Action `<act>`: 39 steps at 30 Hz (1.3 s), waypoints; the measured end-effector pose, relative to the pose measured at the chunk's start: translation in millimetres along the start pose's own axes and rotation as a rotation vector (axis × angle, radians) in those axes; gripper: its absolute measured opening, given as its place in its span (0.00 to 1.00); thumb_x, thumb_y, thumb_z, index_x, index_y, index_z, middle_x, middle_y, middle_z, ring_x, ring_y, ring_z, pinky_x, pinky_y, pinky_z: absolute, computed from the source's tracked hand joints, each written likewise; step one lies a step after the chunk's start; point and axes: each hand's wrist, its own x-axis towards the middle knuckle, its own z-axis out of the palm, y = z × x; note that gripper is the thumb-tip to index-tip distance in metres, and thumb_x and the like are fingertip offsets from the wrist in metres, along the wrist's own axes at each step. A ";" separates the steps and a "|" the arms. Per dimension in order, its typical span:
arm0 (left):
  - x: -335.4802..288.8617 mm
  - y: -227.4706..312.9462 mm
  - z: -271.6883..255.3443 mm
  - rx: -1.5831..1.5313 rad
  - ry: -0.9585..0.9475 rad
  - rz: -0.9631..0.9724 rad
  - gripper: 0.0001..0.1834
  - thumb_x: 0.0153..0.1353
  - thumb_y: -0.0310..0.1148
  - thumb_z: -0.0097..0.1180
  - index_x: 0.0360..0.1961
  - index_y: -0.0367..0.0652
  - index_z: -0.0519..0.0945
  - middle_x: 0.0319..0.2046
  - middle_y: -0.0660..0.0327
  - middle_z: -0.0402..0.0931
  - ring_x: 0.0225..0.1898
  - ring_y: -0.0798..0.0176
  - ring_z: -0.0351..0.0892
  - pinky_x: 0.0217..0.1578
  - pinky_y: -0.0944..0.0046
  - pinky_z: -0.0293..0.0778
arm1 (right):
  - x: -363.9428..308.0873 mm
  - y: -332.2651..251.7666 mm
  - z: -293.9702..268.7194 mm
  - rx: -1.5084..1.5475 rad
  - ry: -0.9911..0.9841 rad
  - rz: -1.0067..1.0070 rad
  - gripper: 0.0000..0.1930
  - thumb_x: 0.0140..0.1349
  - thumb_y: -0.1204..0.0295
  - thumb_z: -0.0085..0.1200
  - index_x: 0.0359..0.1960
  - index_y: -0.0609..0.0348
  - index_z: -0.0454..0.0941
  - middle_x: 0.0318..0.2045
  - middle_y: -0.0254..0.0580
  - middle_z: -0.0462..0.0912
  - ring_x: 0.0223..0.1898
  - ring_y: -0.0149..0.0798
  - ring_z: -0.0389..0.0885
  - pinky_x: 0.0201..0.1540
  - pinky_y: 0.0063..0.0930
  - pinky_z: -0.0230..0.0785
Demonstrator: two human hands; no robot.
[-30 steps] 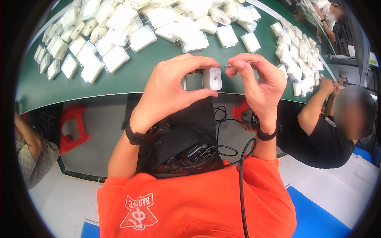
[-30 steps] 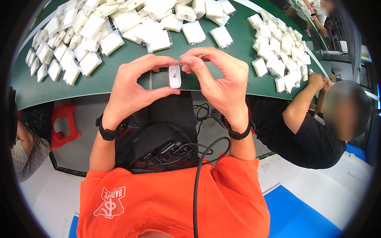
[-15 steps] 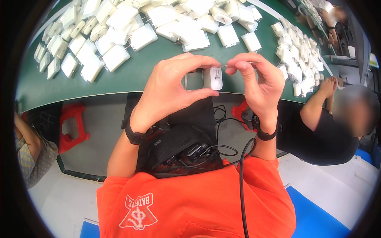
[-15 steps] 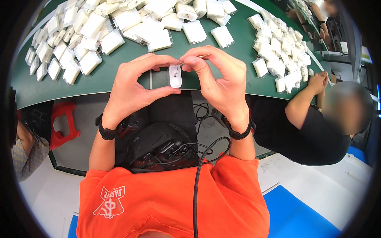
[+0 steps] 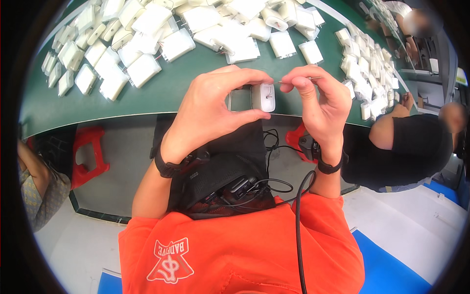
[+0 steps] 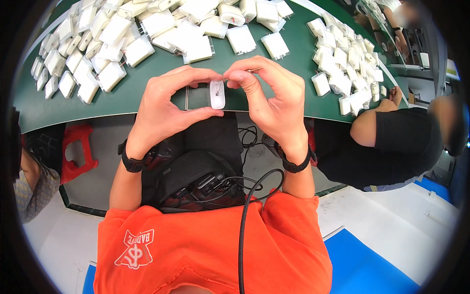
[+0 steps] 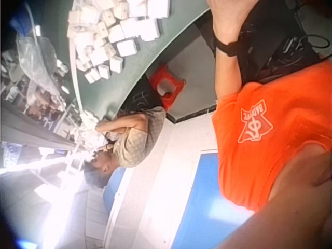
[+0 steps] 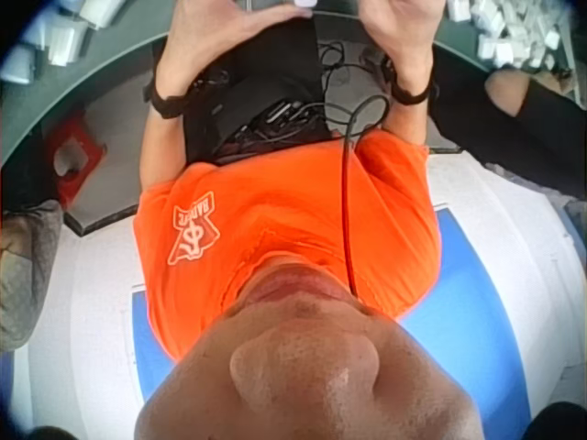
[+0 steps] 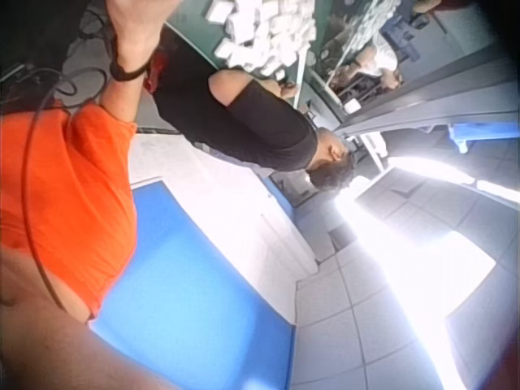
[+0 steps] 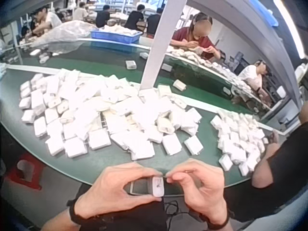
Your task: Inspecting and cleaning small electronic components on a factory assembly line.
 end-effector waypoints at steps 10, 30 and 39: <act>-0.3 0.5 0.8 0.012 0.013 0.019 0.30 0.47 0.27 0.85 0.54 0.40 0.89 0.45 0.58 0.91 0.44 0.58 0.90 0.47 0.62 0.83 | 7.6 -5.4 -2.6 -0.072 -0.079 -0.087 0.01 0.70 0.82 0.63 0.38 0.65 0.86 0.33 0.43 0.89 0.34 0.41 0.88 0.38 0.31 0.80; -2.5 0.2 0.1 -0.025 0.023 -0.042 0.28 0.50 0.30 0.84 0.55 0.43 0.90 0.49 0.61 0.92 0.44 0.60 0.89 0.47 0.62 0.82 | -4.2 0.4 4.1 0.083 -0.006 -0.013 0.08 0.79 0.76 0.57 0.42 0.68 0.85 0.37 0.44 0.89 0.38 0.38 0.89 0.44 0.31 0.80; -1.0 4.1 -1.6 0.006 -0.005 -0.067 0.28 0.50 0.29 0.84 0.55 0.43 0.90 0.50 0.61 0.92 0.46 0.59 0.90 0.48 0.61 0.83 | -15.1 6.5 3.1 0.162 -0.033 0.072 0.11 0.83 0.77 0.52 0.46 0.72 0.85 0.41 0.46 0.90 0.40 0.36 0.90 0.47 0.28 0.81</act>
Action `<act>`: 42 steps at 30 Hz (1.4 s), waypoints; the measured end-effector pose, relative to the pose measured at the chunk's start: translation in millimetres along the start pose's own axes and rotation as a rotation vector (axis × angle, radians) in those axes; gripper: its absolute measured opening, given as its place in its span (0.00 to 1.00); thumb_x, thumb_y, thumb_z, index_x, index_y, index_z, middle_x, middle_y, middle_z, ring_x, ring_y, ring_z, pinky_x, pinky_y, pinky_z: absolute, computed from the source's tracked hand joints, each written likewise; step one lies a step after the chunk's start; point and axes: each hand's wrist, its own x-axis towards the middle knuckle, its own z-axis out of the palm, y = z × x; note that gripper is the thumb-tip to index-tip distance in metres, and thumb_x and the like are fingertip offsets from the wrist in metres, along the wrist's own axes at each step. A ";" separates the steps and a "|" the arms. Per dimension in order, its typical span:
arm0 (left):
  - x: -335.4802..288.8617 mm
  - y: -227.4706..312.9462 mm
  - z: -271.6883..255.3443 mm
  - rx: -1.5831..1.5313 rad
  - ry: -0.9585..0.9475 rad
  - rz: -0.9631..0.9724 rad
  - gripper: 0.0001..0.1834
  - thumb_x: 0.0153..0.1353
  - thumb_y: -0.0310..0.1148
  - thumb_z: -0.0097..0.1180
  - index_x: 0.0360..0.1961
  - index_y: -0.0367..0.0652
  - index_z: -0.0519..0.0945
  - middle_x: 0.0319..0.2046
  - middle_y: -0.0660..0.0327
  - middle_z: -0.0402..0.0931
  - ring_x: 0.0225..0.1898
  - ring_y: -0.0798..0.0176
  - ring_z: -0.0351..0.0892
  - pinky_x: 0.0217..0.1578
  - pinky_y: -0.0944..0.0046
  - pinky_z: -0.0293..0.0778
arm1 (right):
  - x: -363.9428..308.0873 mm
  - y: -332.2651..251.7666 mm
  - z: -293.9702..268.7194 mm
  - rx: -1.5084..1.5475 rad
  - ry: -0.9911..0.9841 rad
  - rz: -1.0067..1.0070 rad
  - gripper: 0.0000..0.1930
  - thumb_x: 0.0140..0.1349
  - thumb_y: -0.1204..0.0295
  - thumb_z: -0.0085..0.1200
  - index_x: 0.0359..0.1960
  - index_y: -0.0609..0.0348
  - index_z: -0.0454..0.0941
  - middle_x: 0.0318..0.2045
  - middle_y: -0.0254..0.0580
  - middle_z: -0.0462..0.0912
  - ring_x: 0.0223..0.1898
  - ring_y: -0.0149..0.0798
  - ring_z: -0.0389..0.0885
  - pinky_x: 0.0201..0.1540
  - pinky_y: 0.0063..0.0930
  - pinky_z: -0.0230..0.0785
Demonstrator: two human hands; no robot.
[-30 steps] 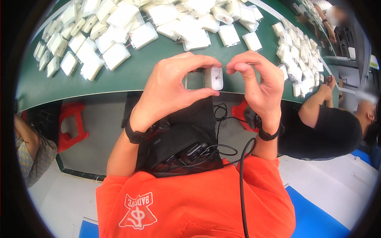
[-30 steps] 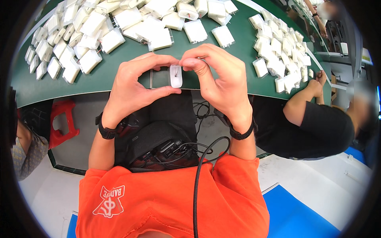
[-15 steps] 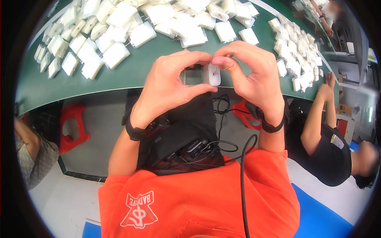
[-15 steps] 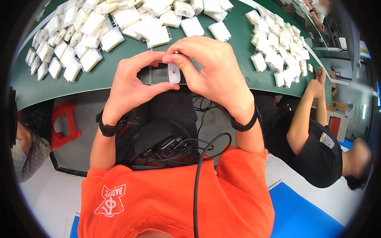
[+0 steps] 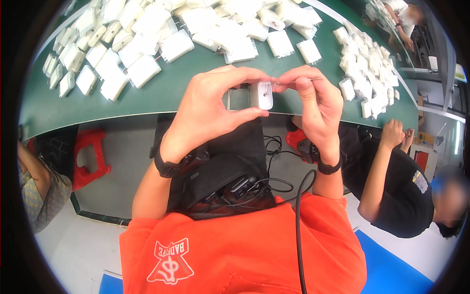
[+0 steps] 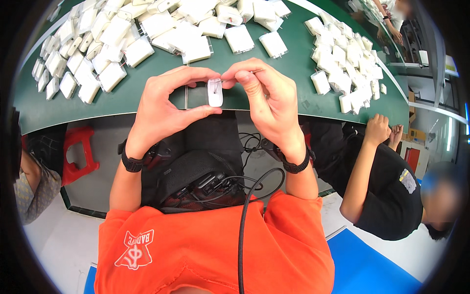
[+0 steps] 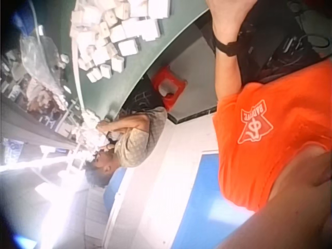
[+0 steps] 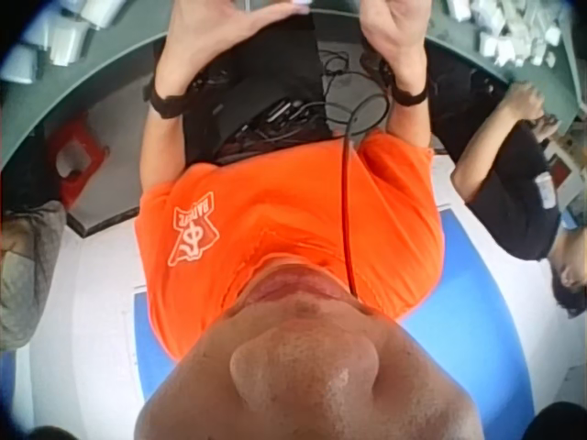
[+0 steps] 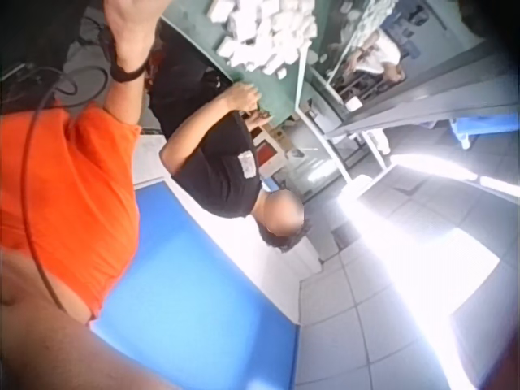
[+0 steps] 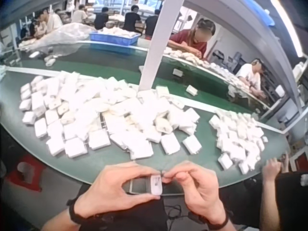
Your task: Inspecting and cleaning small electronic components on a factory assembly line.
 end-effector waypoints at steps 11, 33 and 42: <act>1.2 -2.1 0.6 -0.005 0.005 0.036 0.28 0.49 0.29 0.84 0.54 0.42 0.90 0.48 0.61 0.92 0.45 0.60 0.90 0.47 0.62 0.83 | 1.4 -3.0 1.6 -0.051 0.022 -0.006 0.07 0.79 0.79 0.57 0.43 0.71 0.86 0.40 0.46 0.91 0.39 0.37 0.92 0.44 0.29 0.84; -0.8 -3.9 -0.7 -0.018 -0.003 0.018 0.29 0.50 0.28 0.84 0.56 0.41 0.90 0.50 0.60 0.92 0.47 0.59 0.91 0.51 0.61 0.84 | 20.6 -26.6 3.0 0.009 0.093 0.161 0.08 0.78 0.78 0.56 0.42 0.70 0.85 0.32 0.44 0.90 0.34 0.34 0.92 0.40 0.24 0.83; -0.2 -1.9 0.4 -0.044 -0.007 0.001 0.28 0.50 0.28 0.84 0.55 0.40 0.90 0.50 0.60 0.92 0.48 0.59 0.91 0.52 0.62 0.84 | 10.5 -31.6 -10.8 -0.267 -0.216 0.168 0.07 0.71 0.76 0.66 0.46 0.66 0.84 0.40 0.41 0.87 0.39 0.37 0.84 0.45 0.29 0.77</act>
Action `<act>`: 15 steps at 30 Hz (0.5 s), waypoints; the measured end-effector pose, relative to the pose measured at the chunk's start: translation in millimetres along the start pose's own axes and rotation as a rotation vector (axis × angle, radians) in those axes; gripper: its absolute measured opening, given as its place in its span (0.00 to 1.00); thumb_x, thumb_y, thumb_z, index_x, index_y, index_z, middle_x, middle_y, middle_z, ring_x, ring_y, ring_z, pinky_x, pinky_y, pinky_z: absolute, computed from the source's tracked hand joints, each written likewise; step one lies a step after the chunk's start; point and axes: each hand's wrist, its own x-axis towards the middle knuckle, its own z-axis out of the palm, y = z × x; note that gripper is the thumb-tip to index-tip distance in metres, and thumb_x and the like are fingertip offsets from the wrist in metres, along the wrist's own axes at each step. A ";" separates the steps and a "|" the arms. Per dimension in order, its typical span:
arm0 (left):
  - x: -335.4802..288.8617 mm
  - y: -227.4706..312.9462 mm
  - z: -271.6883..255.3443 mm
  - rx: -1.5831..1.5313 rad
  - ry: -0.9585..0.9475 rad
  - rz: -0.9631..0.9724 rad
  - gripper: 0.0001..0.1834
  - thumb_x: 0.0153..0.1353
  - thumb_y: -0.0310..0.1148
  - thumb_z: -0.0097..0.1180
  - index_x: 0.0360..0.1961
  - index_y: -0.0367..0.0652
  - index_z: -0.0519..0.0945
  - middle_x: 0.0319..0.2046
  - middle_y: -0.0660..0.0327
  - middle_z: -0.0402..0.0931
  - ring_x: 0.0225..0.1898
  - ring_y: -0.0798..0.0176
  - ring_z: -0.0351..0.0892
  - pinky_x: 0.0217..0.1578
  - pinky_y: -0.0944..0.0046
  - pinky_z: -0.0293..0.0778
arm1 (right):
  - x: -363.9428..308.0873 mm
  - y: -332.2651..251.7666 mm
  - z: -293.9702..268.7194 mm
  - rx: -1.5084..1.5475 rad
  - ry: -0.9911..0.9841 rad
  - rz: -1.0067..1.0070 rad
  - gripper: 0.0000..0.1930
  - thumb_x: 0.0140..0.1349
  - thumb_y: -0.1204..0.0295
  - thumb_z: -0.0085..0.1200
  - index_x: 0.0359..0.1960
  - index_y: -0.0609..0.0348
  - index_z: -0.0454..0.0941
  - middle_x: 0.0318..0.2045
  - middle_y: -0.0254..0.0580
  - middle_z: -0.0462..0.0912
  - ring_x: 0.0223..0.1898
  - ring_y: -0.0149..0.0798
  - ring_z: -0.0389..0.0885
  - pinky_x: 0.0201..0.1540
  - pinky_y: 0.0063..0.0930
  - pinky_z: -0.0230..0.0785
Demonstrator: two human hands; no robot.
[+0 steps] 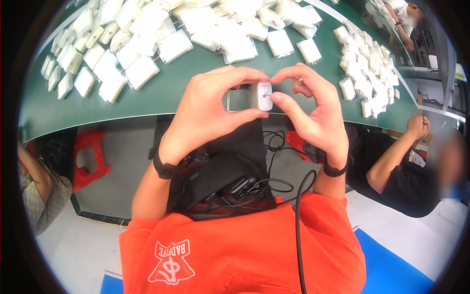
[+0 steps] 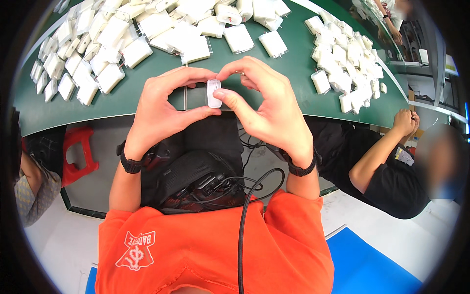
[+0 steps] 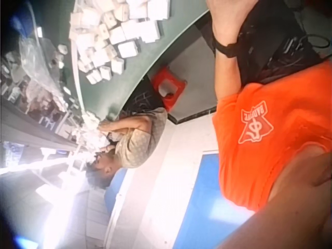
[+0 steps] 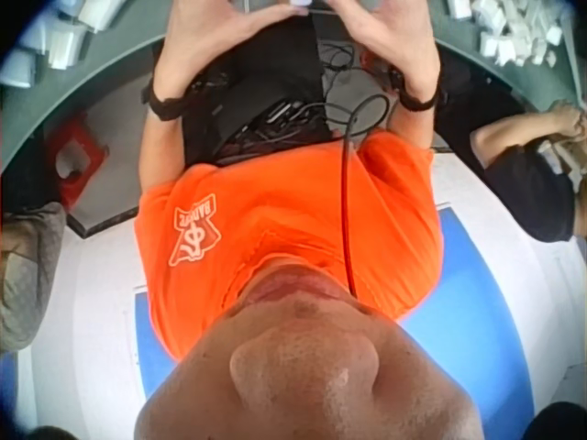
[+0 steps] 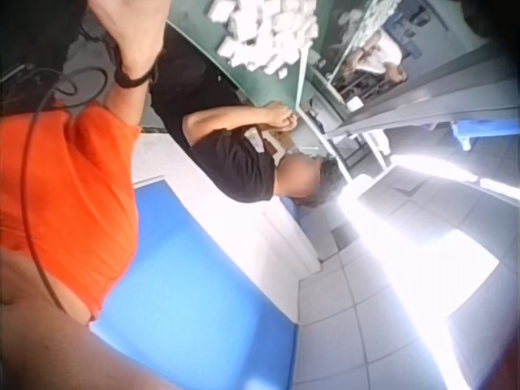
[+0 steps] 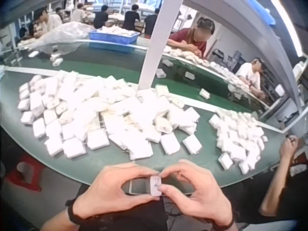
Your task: Inspecting and cleaning small electronic components on a factory assembly line.
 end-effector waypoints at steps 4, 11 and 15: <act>0.1 -0.5 -1.0 0.011 -0.009 0.021 0.30 0.50 0.27 0.84 0.56 0.37 0.88 0.50 0.57 0.92 0.52 0.57 0.93 0.56 0.59 0.85 | 10.1 -1.3 3.6 -0.036 -0.002 -0.066 0.07 0.68 0.77 0.69 0.44 0.64 0.85 0.36 0.42 0.86 0.37 0.38 0.84 0.42 0.31 0.78; -0.6 4.1 -0.4 -0.059 -0.002 -0.059 0.31 0.51 0.28 0.85 0.56 0.37 0.85 0.51 0.56 0.91 0.53 0.55 0.92 0.58 0.58 0.85 | 20.9 -2.6 5.0 0.035 0.034 0.024 0.07 0.67 0.75 0.70 0.42 0.64 0.85 0.33 0.41 0.85 0.32 0.32 0.79 0.41 0.29 0.77; 0.2 2.0 -0.4 -0.051 -0.010 0.021 0.30 0.51 0.28 0.86 0.55 0.37 0.84 0.50 0.59 0.91 0.53 0.56 0.92 0.57 0.59 0.85 | 16.3 -1.5 1.8 0.017 -0.004 0.096 0.08 0.69 0.73 0.69 0.42 0.64 0.84 0.32 0.39 0.84 0.31 0.30 0.75 0.40 0.27 0.74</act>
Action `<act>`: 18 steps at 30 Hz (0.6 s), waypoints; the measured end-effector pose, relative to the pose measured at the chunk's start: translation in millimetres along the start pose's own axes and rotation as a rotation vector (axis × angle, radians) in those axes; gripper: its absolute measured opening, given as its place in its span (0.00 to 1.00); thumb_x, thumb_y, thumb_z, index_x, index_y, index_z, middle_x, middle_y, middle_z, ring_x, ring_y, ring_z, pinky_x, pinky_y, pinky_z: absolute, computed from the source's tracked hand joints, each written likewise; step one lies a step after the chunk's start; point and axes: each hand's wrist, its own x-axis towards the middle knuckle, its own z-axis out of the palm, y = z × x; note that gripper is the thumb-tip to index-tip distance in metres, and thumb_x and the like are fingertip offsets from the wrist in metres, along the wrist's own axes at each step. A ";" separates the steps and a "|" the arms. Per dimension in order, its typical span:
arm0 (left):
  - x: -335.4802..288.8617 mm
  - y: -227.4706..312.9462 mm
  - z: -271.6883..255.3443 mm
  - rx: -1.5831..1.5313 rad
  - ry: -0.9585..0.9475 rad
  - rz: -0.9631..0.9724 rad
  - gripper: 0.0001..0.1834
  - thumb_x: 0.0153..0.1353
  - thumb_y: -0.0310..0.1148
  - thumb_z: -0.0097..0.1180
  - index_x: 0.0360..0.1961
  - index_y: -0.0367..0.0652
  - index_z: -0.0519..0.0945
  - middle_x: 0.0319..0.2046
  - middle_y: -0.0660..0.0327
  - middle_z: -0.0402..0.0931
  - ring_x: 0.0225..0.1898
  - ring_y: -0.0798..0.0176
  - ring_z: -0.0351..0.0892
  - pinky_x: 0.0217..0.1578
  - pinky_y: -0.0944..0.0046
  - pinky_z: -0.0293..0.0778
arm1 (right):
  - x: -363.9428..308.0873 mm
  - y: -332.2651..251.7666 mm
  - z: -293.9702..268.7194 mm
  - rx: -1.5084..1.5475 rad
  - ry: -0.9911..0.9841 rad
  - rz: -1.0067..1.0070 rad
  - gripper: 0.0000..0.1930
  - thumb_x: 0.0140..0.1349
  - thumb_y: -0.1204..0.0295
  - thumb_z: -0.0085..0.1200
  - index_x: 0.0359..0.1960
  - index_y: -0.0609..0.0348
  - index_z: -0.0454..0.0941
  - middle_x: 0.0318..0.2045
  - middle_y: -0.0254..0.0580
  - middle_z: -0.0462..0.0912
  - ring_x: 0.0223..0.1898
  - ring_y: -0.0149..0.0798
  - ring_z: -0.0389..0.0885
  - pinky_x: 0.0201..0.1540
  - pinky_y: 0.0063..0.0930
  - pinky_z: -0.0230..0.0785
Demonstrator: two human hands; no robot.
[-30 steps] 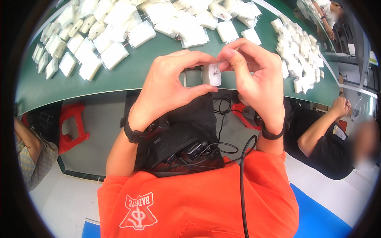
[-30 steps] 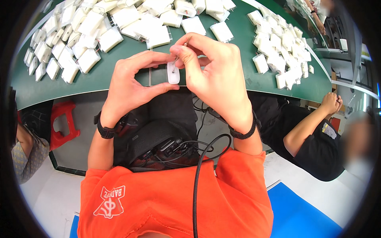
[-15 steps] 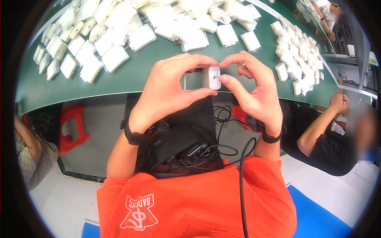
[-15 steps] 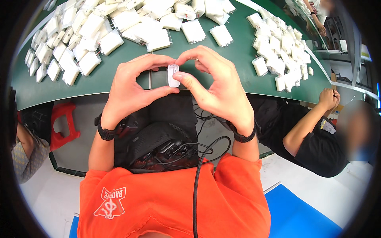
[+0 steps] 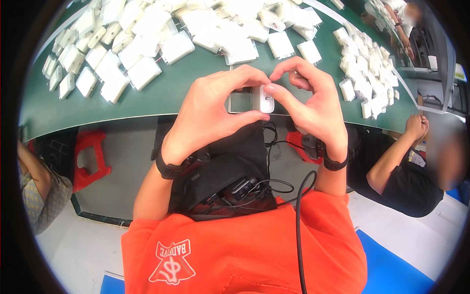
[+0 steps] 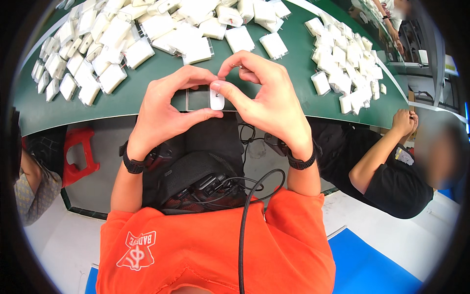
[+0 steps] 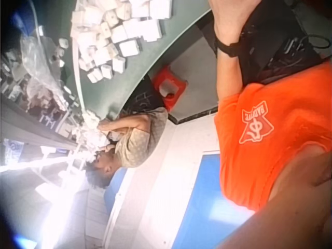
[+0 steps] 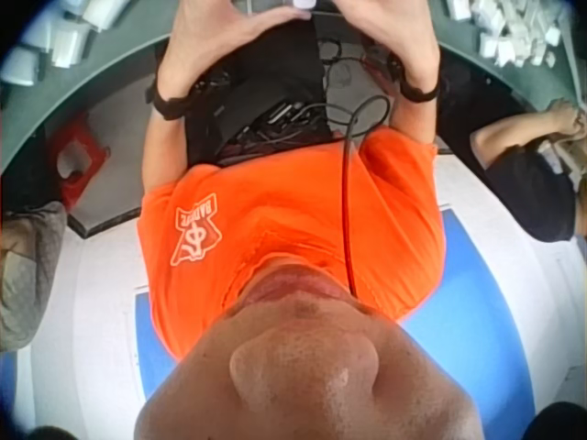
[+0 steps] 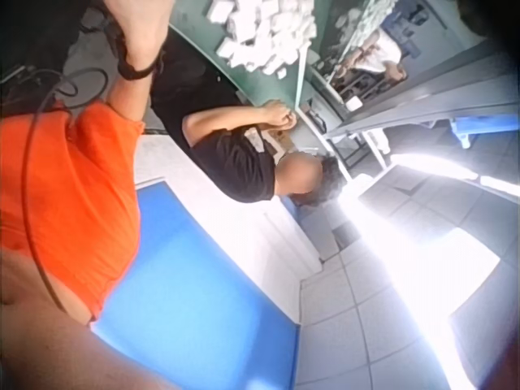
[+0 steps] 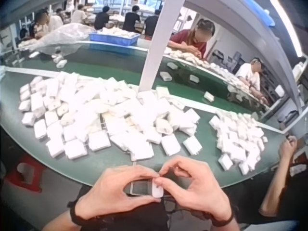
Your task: Inspecting and cleaning small electronic components on a factory assembly line.
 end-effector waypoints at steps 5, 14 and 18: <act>-0.5 0.1 1.4 -0.015 0.003 -0.014 0.27 0.52 0.27 0.83 0.52 0.40 0.84 0.49 0.57 0.90 0.51 0.52 0.92 0.55 0.57 0.87 | 0.7 12.3 1.1 0.185 0.093 -0.120 0.06 0.76 0.73 0.62 0.42 0.64 0.86 0.35 0.39 0.83 0.35 0.32 0.76 0.43 0.28 0.71; -0.9 1.5 1.3 -0.004 -0.008 -0.060 0.31 0.51 0.27 0.85 0.55 0.38 0.84 0.50 0.60 0.92 0.53 0.59 0.93 0.56 0.61 0.84 | -4.1 17.9 -0.9 0.089 0.216 -0.355 0.09 0.80 0.73 0.59 0.44 0.66 0.89 0.38 0.43 0.88 0.37 0.34 0.84 0.43 0.28 0.75; -1.0 0.5 2.0 -0.009 -0.007 -0.056 0.30 0.50 0.26 0.85 0.55 0.38 0.84 0.49 0.60 0.92 0.53 0.59 0.93 0.57 0.60 0.84 | -7.8 19.6 7.0 0.275 0.168 -0.249 0.09 0.81 0.76 0.55 0.46 0.70 0.87 0.38 0.44 0.90 0.37 0.34 0.89 0.43 0.27 0.80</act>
